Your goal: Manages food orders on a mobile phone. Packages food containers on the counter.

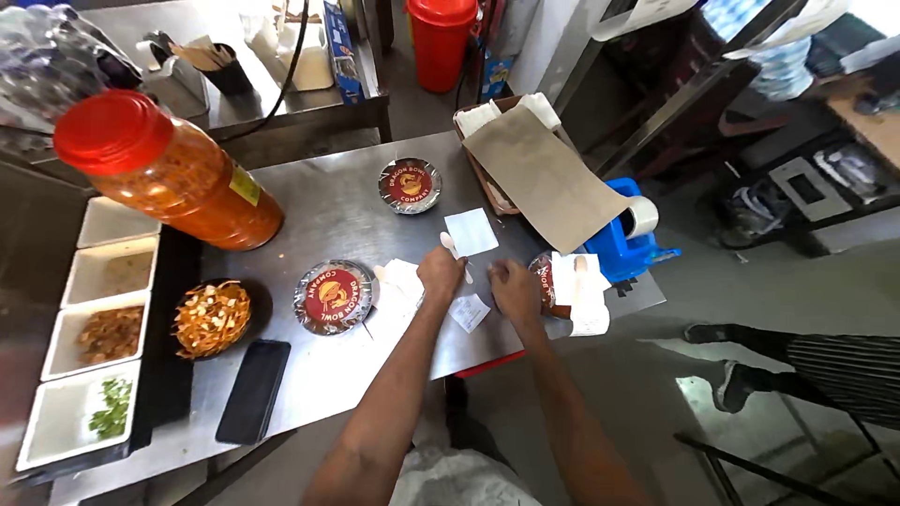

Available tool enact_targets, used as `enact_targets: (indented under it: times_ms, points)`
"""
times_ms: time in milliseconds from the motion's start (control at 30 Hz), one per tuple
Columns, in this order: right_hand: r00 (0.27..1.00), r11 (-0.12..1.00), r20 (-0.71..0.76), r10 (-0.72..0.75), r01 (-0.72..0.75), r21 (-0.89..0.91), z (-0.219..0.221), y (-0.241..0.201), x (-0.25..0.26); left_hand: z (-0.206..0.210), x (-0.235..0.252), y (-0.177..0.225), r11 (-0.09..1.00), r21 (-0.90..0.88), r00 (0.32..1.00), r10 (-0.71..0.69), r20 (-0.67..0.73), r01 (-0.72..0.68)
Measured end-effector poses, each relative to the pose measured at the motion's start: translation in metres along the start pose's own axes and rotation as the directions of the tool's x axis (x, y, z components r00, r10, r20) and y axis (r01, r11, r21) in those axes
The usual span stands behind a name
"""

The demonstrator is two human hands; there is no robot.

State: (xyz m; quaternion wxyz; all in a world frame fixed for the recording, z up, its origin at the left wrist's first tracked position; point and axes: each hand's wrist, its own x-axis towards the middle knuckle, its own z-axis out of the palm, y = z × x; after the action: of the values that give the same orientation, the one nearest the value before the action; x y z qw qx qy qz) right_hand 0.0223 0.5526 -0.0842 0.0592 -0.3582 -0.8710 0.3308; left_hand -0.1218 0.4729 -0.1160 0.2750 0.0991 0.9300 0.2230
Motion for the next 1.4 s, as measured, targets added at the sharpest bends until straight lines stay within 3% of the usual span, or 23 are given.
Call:
enact_targets:
  times_ms: [100,200,300,400,500,600,700,867,967,1067,1133,1233,1333,1400]
  points:
    - [0.985,0.978,-0.073,-0.158,0.145,-0.149,0.027,0.008,0.079,0.007,-0.012,0.006,0.998,0.043,0.998,0.035,0.051,-0.038]
    - [0.987,0.947,-0.003,-0.158,0.151,-0.283,0.045,0.016,0.117,0.008,-0.036,-0.003,0.998,0.013,0.995,0.065,0.073,-0.066]
    - [0.984,0.942,0.062,-0.168,0.179,-0.285,0.039,0.010,0.094,-0.014,-0.055,-0.016,0.988,-0.101,0.993,0.120,0.001,-0.119]
    - [0.970,0.942,-0.004,-0.243,0.235,-0.238,0.027,-0.002,0.050,-0.045,-0.015,-0.027,0.985,-0.121,0.970,0.092,-0.227,-0.122]
    - [0.954,0.955,-0.067,-0.292,0.286,-0.082,0.027,-0.039,0.074,-0.083,0.039,-0.034,0.933,-0.350,0.896,-0.080,-0.436,-0.087]
    - [0.996,0.960,0.067,-0.058,0.037,0.278,0.064,-0.080,0.160,-0.093,0.089,-0.037,0.807,-0.591,0.927,-0.219,-0.306,-0.004]
    - [0.974,0.822,0.199,0.105,-0.198,0.534,0.092,-0.089,0.202,-0.075,0.099,-0.031,0.649,-0.760,0.961,-0.187,-0.205,-0.036]
    - [0.964,0.864,0.179,0.199,-0.258,0.431,0.060,-0.070,0.154,-0.056,0.045,-0.033,0.599,-0.800,0.982,-0.164,-0.095,0.022]
    - [0.969,0.873,0.113,0.221,-0.248,0.420,0.045,-0.042,0.112,-0.040,0.008,-0.036,0.639,-0.768,0.994,-0.106,-0.026,0.048]
    - [0.993,0.955,-0.112,0.023,0.011,0.296,0.028,-0.033,0.055,-0.044,-0.043,-0.047,0.783,-0.622,0.996,-0.040,-0.075,-0.015]
    - [0.963,0.958,-0.226,-0.148,0.196,0.210,0.023,-0.046,0.016,-0.053,-0.096,-0.068,0.851,-0.509,0.986,0.052,-0.160,-0.127]
    - [0.928,0.918,-0.032,-0.372,0.373,0.132,0.051,-0.066,-0.030,-0.056,-0.144,-0.115,0.935,-0.343,0.979,0.023,-0.202,-0.093]
    - [0.851,0.887,0.271,-0.449,0.461,0.024,0.094,-0.073,-0.046,-0.047,-0.178,-0.186,0.956,-0.285,0.968,-0.001,-0.252,-0.073]
    - [0.854,0.883,0.268,-0.445,0.469,-0.029,0.094,-0.086,-0.048,-0.049,-0.192,-0.223,0.956,-0.278,0.949,-0.001,-0.315,-0.091]
